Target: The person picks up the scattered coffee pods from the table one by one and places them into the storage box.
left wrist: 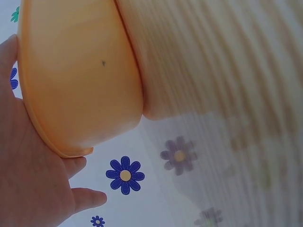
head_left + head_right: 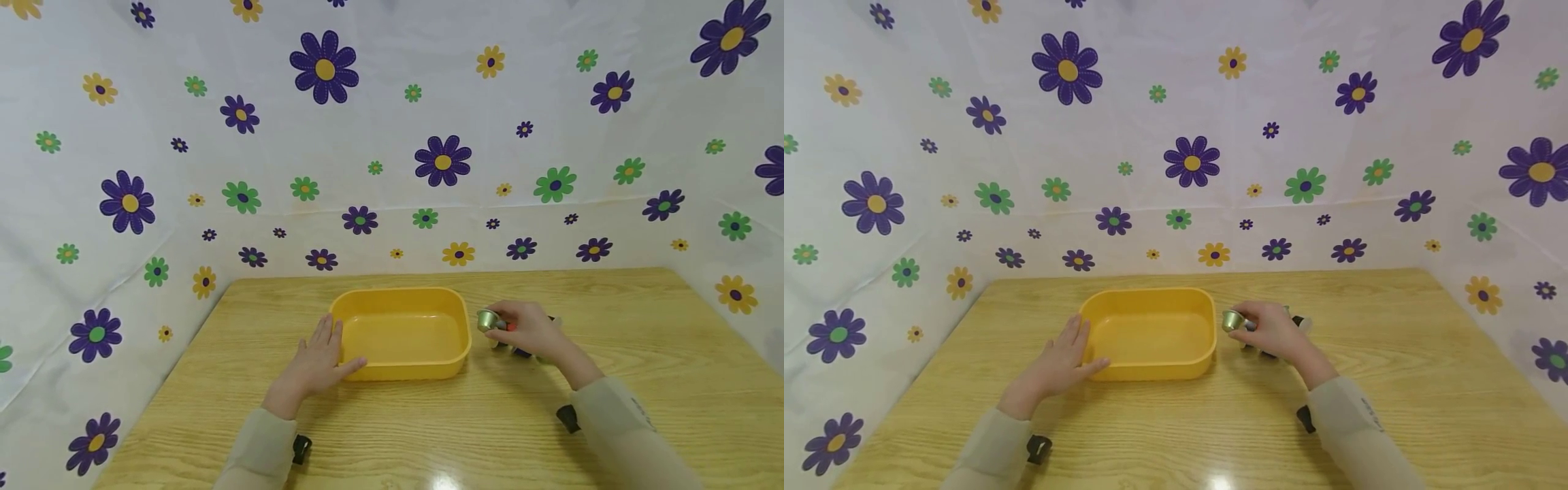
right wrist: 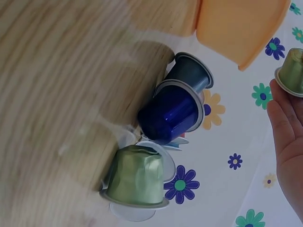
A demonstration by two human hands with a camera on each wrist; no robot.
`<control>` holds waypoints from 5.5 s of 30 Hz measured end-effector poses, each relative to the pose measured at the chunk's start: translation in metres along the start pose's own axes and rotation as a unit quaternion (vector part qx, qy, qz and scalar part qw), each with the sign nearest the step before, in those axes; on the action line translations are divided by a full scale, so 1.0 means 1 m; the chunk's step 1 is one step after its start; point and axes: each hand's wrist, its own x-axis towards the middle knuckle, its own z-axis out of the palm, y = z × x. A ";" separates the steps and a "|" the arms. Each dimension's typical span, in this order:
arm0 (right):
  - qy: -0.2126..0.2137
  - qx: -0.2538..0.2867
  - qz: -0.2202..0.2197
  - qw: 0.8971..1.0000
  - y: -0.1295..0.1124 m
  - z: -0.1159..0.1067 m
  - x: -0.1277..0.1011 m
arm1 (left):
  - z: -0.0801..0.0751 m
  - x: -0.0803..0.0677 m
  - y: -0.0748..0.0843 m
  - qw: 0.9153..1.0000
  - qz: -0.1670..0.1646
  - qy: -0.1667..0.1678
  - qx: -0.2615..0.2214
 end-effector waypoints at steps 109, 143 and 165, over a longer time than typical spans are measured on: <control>-0.113 -0.013 -0.115 0.987 -0.073 0.106 0.070 | 0.001 0.003 0.000 1.000 -0.019 -0.009 0.020; -0.132 -0.018 -0.121 0.984 -0.086 0.121 0.085 | -0.003 0.001 0.002 0.999 -0.027 -0.017 0.010; -0.146 -0.057 -0.117 0.981 -0.083 0.135 0.094 | -0.001 0.001 0.003 0.999 -0.025 -0.015 0.020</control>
